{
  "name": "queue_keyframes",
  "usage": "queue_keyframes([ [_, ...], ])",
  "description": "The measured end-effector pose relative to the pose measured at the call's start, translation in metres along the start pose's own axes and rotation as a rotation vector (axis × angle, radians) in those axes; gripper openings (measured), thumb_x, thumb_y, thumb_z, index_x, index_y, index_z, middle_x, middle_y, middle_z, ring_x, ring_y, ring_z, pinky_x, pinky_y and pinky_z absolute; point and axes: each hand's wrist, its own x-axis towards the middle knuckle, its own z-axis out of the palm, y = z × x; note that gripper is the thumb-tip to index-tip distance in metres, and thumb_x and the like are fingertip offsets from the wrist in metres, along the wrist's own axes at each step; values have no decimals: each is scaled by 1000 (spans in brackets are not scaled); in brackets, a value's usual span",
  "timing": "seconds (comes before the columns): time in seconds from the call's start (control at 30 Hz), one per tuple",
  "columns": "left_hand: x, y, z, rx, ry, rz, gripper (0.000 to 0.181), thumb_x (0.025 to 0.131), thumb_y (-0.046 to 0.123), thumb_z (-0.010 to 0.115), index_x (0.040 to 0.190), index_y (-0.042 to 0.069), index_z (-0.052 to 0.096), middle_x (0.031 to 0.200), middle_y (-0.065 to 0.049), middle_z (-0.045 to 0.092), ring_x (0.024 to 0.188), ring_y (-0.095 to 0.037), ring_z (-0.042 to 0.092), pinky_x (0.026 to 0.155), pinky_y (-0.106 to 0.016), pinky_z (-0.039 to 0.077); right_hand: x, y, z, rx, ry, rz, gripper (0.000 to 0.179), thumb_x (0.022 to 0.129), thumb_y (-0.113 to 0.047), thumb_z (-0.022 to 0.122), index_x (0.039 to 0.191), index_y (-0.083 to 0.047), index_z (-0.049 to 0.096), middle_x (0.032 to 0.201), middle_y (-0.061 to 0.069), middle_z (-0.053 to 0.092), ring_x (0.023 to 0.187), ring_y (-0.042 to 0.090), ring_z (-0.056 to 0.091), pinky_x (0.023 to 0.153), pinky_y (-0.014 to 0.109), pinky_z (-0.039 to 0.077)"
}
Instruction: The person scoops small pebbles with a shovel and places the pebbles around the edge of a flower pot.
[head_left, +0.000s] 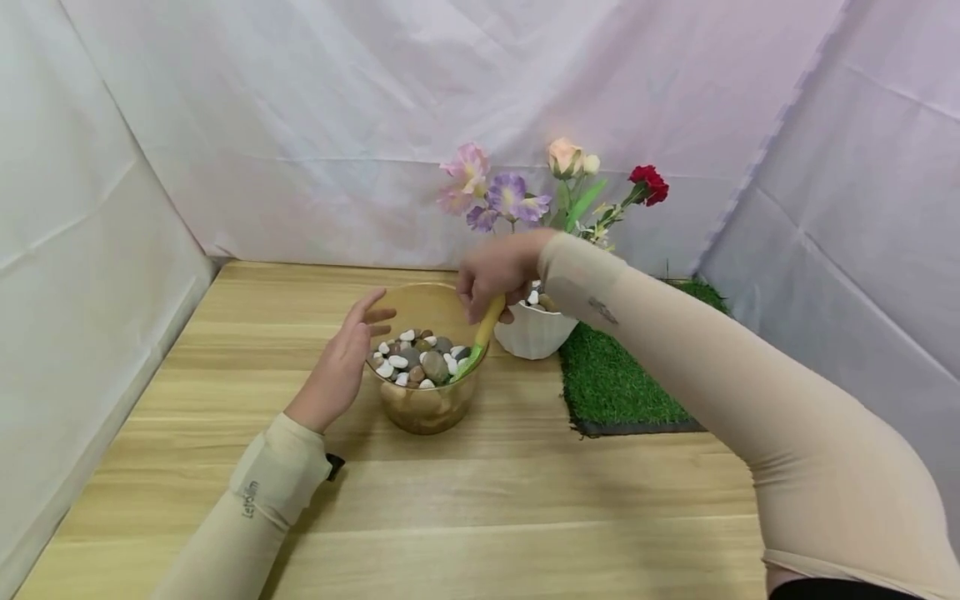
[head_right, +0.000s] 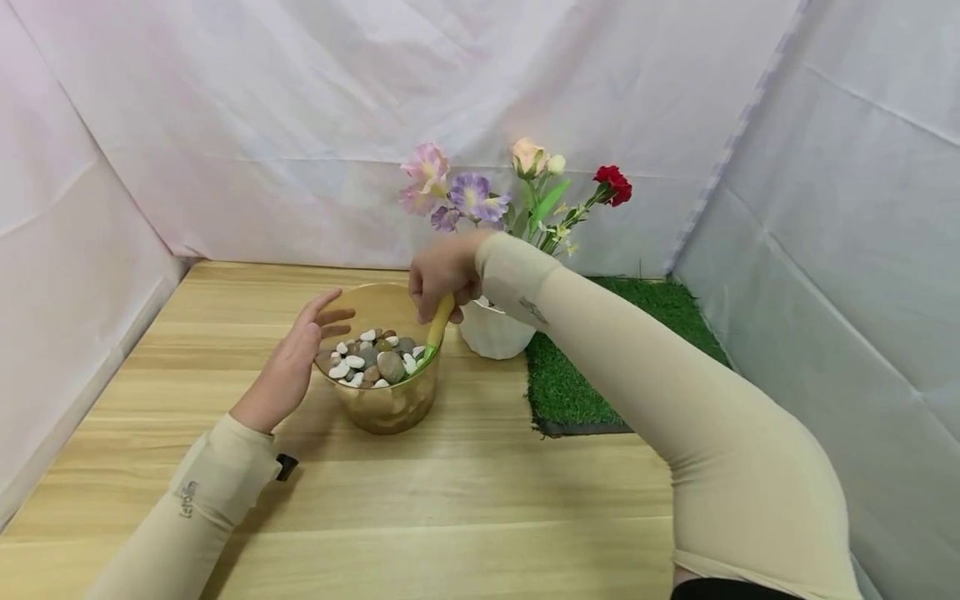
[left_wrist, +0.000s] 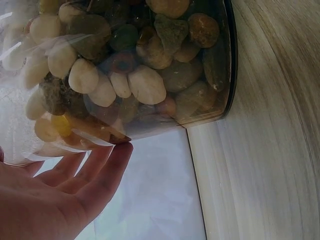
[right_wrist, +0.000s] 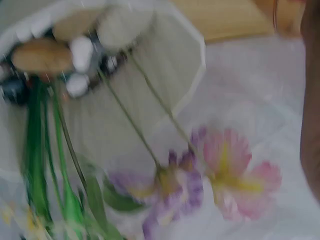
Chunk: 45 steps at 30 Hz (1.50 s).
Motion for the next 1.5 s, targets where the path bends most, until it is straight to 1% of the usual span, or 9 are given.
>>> queue_keyframes([
  [0.13, -4, -2, 0, -12, -2, -17, 53, 121, 41, 19, 173, 38, 19, 163, -15, 45, 146, -42, 47, 114, -75, 35, -1, 12, 33, 76, 149, -109, 19, 105, -18, 74, 91, -8, 68, 80, 12, 72, 48, 10, 45, 47, 23, 33],
  [0.2, -4, -2, 1, -20, 0, -15, 52, 121, 40, 19, 173, 38, 20, 163, -15, 45, 146, -43, 47, 114, -74, 36, -4, 17, 47, 70, 238, -175, 21, 105, -21, 76, 88, -10, 67, 89, 9, 73, 51, 16, 57, 53, 27, 43],
  [0.33, -1, -1, 2, -24, 0, -1, 52, 121, 39, 20, 173, 37, 21, 163, -16, 46, 146, -44, 47, 112, -74, 38, -10, 27, 62, 19, 393, -275, 22, 106, -25, 75, 89, -14, 67, 86, 3, 73, 62, 25, 71, 63, 33, 49],
  [0.43, 1, -2, 2, -21, 4, 8, 52, 121, 38, 20, 173, 35, 22, 162, -17, 47, 145, -43, 48, 112, -73, 38, -11, 37, 69, 49, 444, -330, 19, 108, -25, 73, 92, -15, 68, 73, 5, 72, 62, 23, 71, 61, 33, 45],
  [0.63, 2, -3, 1, -24, 5, 20, 52, 121, 36, 21, 173, 32, 23, 161, -17, 49, 145, -45, 49, 117, -71, 34, -9, 54, 80, 156, 498, -410, 14, 108, -24, 72, 98, -15, 68, 74, 6, 74, 67, 25, 70, 65, 36, 49],
  [0.97, 0, -1, 0, -1, 7, 4, 52, 121, 35, 20, 174, 33, 22, 162, -17, 48, 146, -44, 47, 117, -71, 33, -10, 68, 89, 271, 574, -437, 10, 107, -21, 73, 103, -12, 69, 80, 4, 76, 75, 27, 74, 68, 36, 51],
  [1.13, 0, 0, 1, 11, 11, 3, 53, 121, 34, 20, 174, 32, 22, 162, -18, 48, 147, -47, 45, 120, -72, 28, -17, 80, 85, 324, 590, -410, 12, 108, -22, 72, 101, -12, 70, 79, 10, 75, 59, 21, 56, 58, 30, 41],
  [1.23, 0, -1, 1, 11, 14, 5, 53, 121, 34, 20, 174, 31, 22, 161, -18, 48, 147, -48, 45, 120, -71, 28, -29, 88, 80, 390, 590, -379, 16, 109, -24, 71, 101, -11, 70, 81, 15, 75, 54, 17, 41, 52, 27, 35],
  [1.5, 1, 0, 1, 20, 10, 1, 53, 121, 35, 19, 174, 33, 22, 162, -18, 48, 147, -51, 44, 121, -71, 27, -81, 118, 58, 488, 696, -284, 27, 109, -32, 71, 107, -5, 70, 90, 27, 72, 54, 16, 38, 50, 27, 36],
])
